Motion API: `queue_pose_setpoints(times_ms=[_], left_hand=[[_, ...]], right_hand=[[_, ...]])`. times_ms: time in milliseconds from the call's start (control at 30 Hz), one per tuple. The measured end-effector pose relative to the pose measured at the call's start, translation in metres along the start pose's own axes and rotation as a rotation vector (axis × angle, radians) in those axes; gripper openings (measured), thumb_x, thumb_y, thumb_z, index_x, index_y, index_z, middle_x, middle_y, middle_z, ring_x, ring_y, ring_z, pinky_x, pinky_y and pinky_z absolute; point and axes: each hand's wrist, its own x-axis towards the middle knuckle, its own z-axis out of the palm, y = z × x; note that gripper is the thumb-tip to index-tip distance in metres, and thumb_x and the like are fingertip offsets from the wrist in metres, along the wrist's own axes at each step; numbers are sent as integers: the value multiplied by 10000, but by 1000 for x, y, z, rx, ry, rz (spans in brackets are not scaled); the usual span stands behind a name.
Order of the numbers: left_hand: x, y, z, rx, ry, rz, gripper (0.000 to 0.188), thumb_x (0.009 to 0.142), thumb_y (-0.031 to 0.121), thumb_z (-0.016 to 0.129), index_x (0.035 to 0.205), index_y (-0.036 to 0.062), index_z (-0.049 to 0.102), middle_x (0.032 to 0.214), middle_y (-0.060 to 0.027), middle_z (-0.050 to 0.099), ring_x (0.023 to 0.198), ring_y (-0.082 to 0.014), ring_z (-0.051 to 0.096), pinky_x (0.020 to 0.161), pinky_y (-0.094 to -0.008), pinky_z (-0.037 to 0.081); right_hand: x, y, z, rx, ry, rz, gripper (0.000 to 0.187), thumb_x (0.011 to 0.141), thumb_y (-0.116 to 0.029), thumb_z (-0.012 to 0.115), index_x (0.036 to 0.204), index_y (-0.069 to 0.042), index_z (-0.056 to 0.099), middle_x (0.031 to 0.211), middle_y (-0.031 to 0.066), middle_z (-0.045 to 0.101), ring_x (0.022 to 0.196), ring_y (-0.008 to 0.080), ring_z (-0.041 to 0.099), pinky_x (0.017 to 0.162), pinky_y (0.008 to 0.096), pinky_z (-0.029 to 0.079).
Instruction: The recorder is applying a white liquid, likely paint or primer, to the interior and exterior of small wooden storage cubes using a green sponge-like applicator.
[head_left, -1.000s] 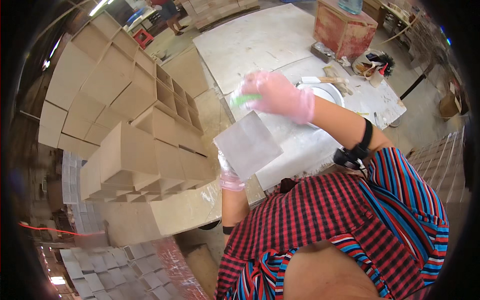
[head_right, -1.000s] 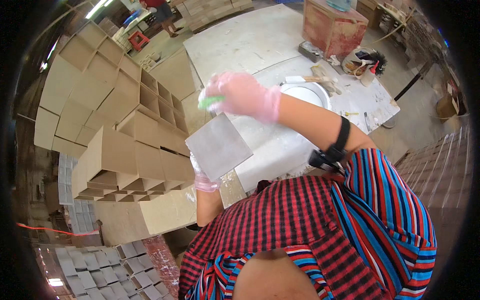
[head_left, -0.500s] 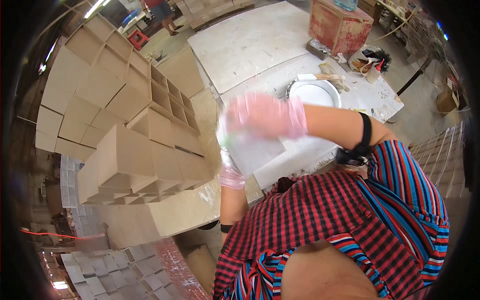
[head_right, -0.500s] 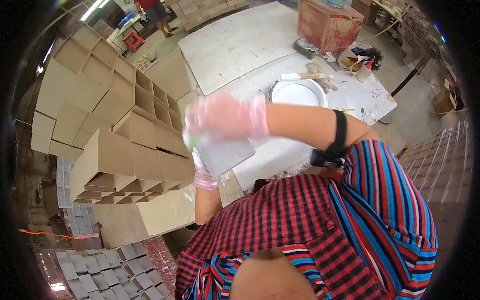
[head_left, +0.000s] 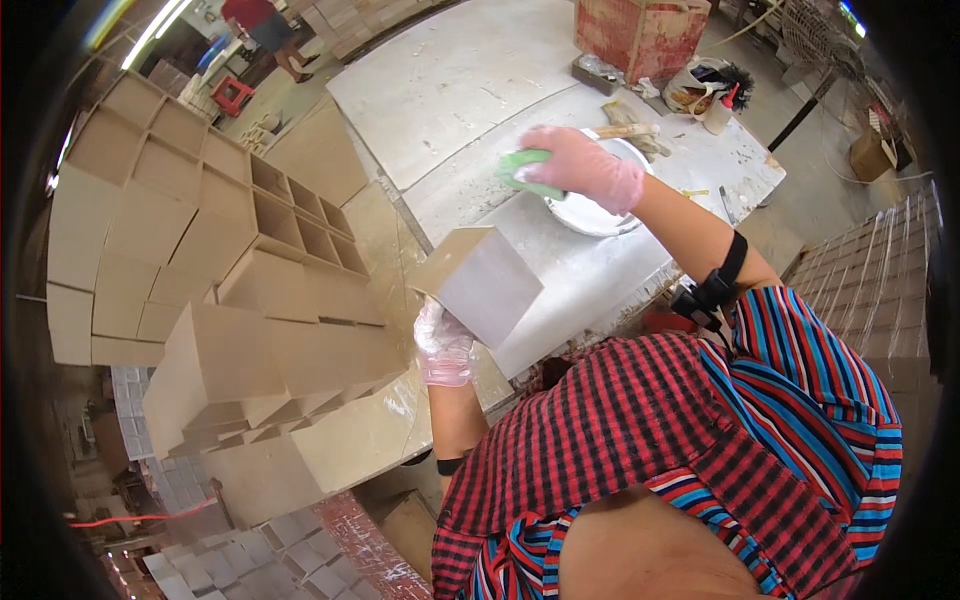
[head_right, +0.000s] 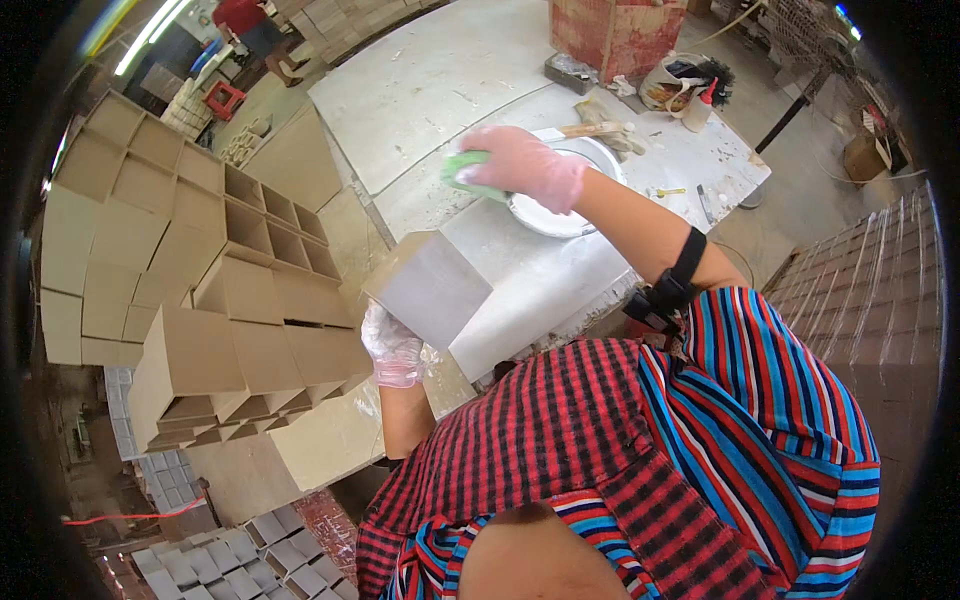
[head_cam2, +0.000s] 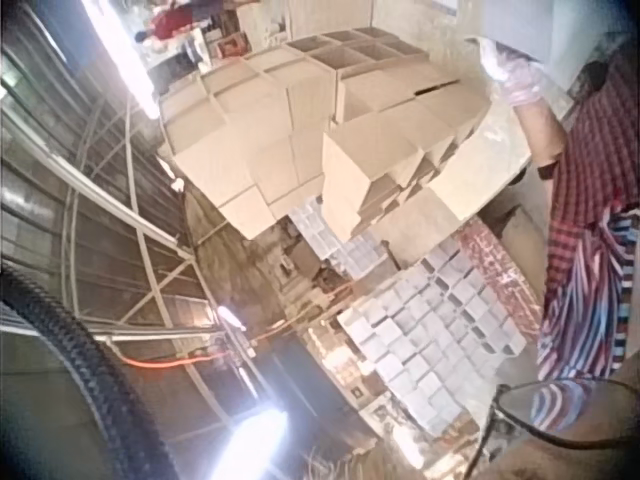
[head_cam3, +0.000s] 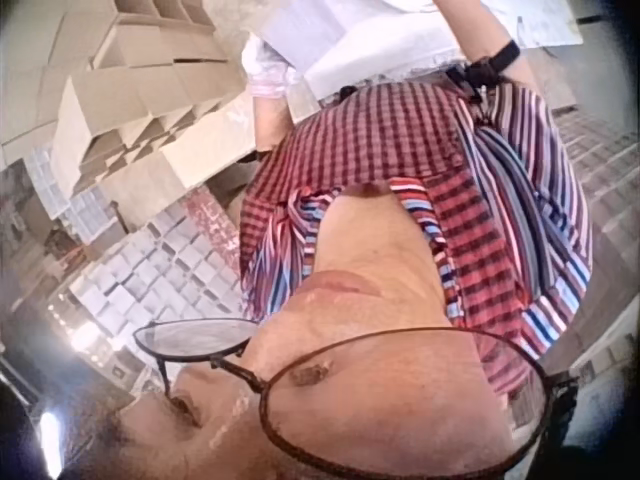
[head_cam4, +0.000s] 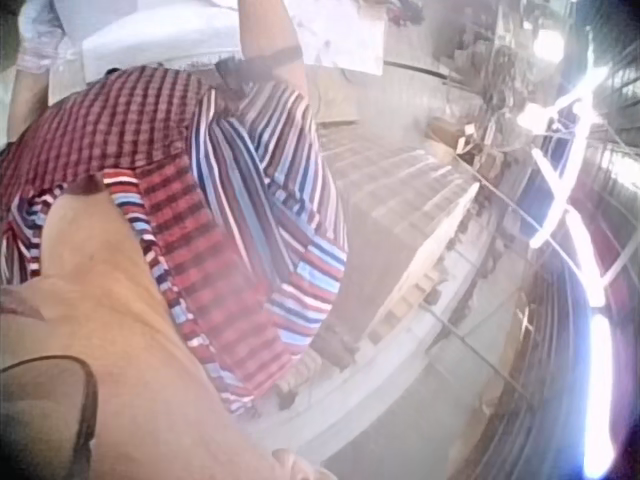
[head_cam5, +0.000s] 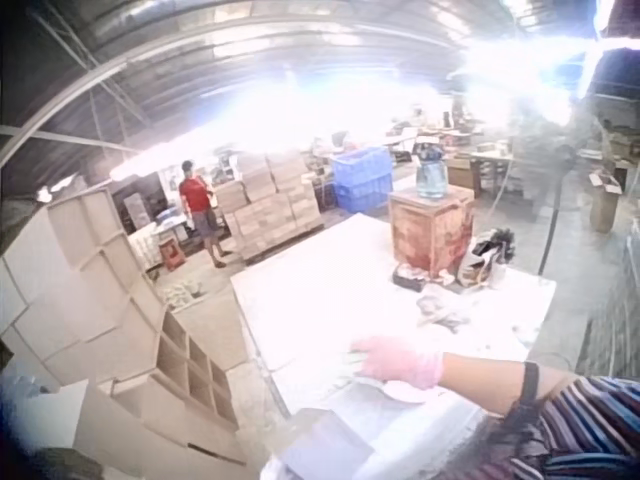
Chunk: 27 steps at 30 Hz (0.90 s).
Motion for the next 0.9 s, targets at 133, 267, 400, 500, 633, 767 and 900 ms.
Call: queue_pose_setpoints(times_ms=[133,267,400,500,633,767,900], left_hand=[[13,-5,-35,18,4,41,404,732,224,554,1080,18,560,1089,-110,589,1056,-271,531,919,-415,418],[27,-32,-85,166,352,87,198,670,137,567,843,43,590,909,-69,611,941,-244,556,844,-392,441],[10,-42,-130,51,557,22,162,648,101,567,801,49,558,878,-65,589,875,-227,553,777,-378,452],[-9,-45,-63,14,453,23,241,667,94,573,903,41,571,919,-73,580,867,-204,550,716,-345,460],[-25,-52,-83,321,312,107,434,702,14,546,1133,50,513,1007,-76,563,877,-192,550,756,-302,459],[-31,-64,-90,520,234,62,583,689,-80,516,1252,55,449,1126,-73,547,945,-180,545,836,-281,438],[-42,-67,-70,539,338,13,637,674,-102,516,1287,50,429,1198,-78,524,1030,-179,529,860,-273,426]], right_hand=[[-32,21,-10,196,-155,441,349,748,-182,665,1047,-22,582,895,146,633,815,228,598,757,309,459],[-59,41,-2,194,-162,396,379,761,-205,655,1087,-31,573,887,154,628,818,221,600,744,330,467],[-72,55,1,233,-95,474,329,748,-178,663,1034,-32,588,904,145,628,843,239,594,775,314,457],[-78,75,-8,-173,-45,273,301,736,-199,649,987,-43,593,909,135,615,881,284,590,780,349,464],[-78,94,-4,-505,-308,173,252,731,-219,638,931,-71,596,883,106,600,870,294,583,746,379,472],[-75,100,6,-663,-446,130,229,729,-171,639,938,-82,609,901,109,608,894,290,599,737,393,484],[-74,110,13,-692,-491,127,230,725,-159,637,939,-82,610,912,107,611,889,283,606,727,394,491]])
